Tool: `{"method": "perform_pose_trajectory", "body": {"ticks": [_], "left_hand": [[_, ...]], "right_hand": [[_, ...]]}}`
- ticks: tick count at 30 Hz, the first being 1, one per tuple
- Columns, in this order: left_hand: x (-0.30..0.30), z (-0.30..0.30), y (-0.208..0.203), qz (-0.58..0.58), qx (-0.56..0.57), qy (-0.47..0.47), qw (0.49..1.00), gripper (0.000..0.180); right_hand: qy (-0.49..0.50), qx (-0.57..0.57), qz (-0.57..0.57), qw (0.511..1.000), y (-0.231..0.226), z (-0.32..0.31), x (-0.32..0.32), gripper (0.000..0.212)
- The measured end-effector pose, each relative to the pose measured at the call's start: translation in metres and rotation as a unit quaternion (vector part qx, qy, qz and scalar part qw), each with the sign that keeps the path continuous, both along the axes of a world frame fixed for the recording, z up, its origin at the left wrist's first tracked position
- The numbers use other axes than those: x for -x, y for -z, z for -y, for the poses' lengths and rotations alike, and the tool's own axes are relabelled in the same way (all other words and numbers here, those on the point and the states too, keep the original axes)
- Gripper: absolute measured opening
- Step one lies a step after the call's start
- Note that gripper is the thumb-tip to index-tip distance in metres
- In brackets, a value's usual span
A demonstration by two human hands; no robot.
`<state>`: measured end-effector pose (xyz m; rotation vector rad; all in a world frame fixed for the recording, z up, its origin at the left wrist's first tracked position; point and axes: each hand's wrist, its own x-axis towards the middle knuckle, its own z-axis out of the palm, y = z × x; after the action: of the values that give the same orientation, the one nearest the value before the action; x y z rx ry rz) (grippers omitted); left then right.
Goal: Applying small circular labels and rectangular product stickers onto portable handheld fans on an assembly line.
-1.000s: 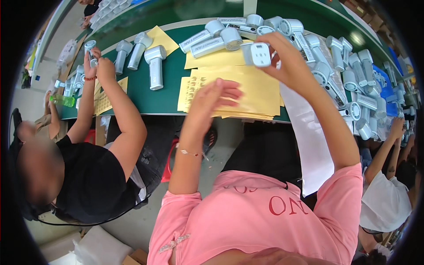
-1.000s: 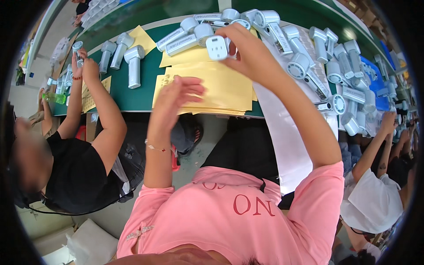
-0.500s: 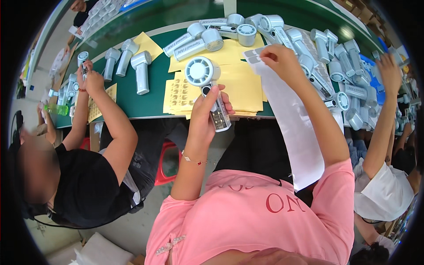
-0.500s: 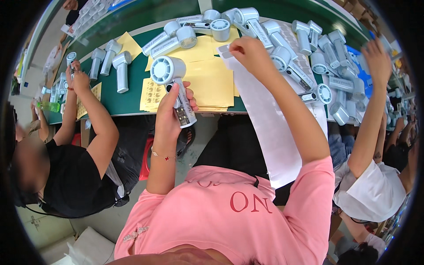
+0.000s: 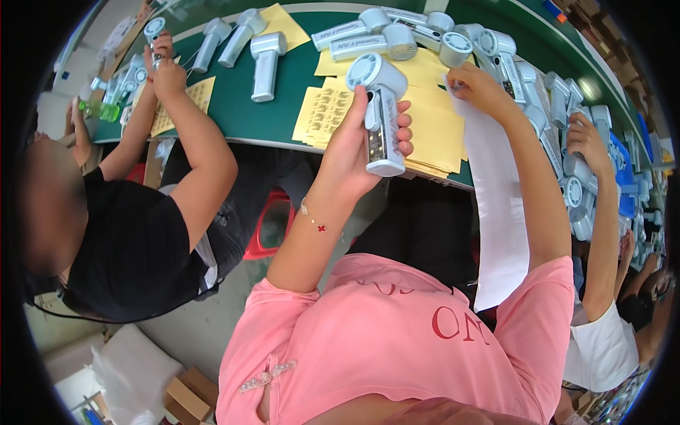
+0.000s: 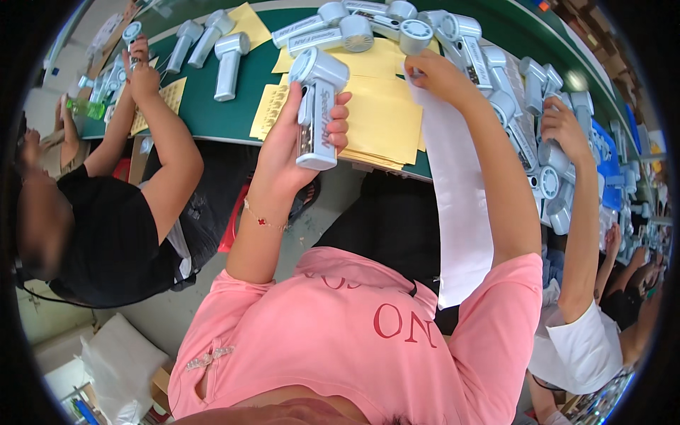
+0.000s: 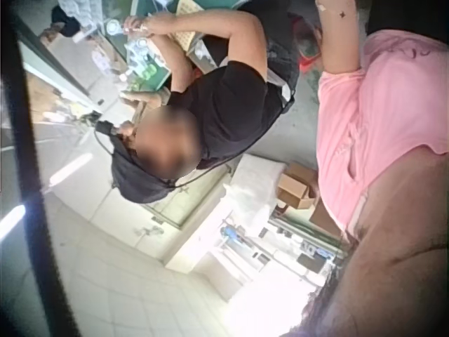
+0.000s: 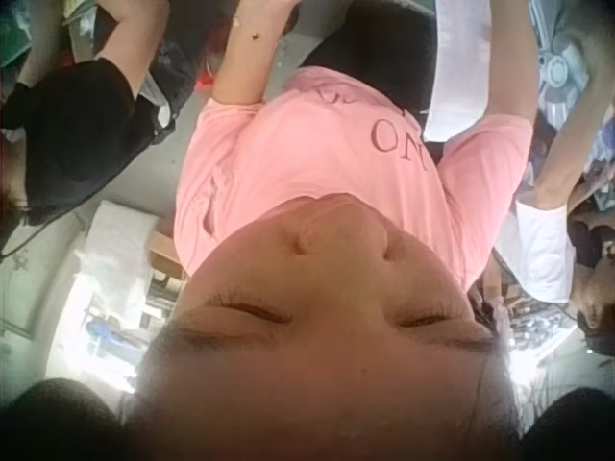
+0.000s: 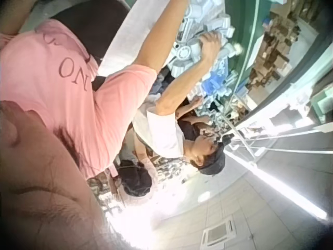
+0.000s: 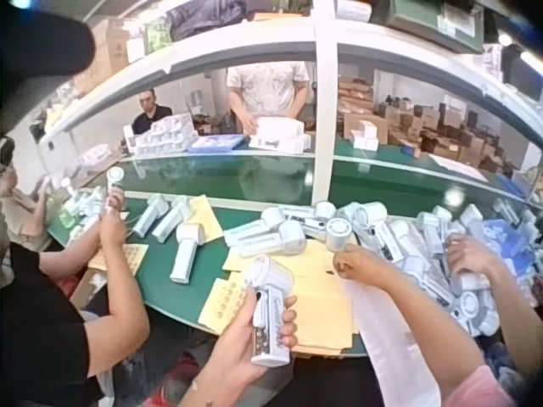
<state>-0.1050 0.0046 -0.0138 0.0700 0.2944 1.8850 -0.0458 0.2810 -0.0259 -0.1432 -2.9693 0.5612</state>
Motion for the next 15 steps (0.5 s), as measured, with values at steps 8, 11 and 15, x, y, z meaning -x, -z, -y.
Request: {"method": "perform_pose_trajectory", "body": {"ticks": [8, 11, 15], "left_hand": [[0.009, 0.001, -0.004, 0.167, -0.029, -0.036, 0.985, 0.052], [0.011, 0.001, -0.01, 0.144, -0.017, -0.057, 0.988, 0.052], [0.01, 0.001, -0.02, -0.117, 0.058, -0.123, 0.984, 0.051]], "right_hand": [[0.003, -0.041, -0.004, 0.999, -0.002, 0.01, -0.012, 0.031], [-0.019, -0.041, -0.03, 0.999, -0.001, 0.009, -0.015, 0.025], [-0.019, -0.039, -0.066, 0.997, -0.008, 0.014, -0.02, 0.024]]}}
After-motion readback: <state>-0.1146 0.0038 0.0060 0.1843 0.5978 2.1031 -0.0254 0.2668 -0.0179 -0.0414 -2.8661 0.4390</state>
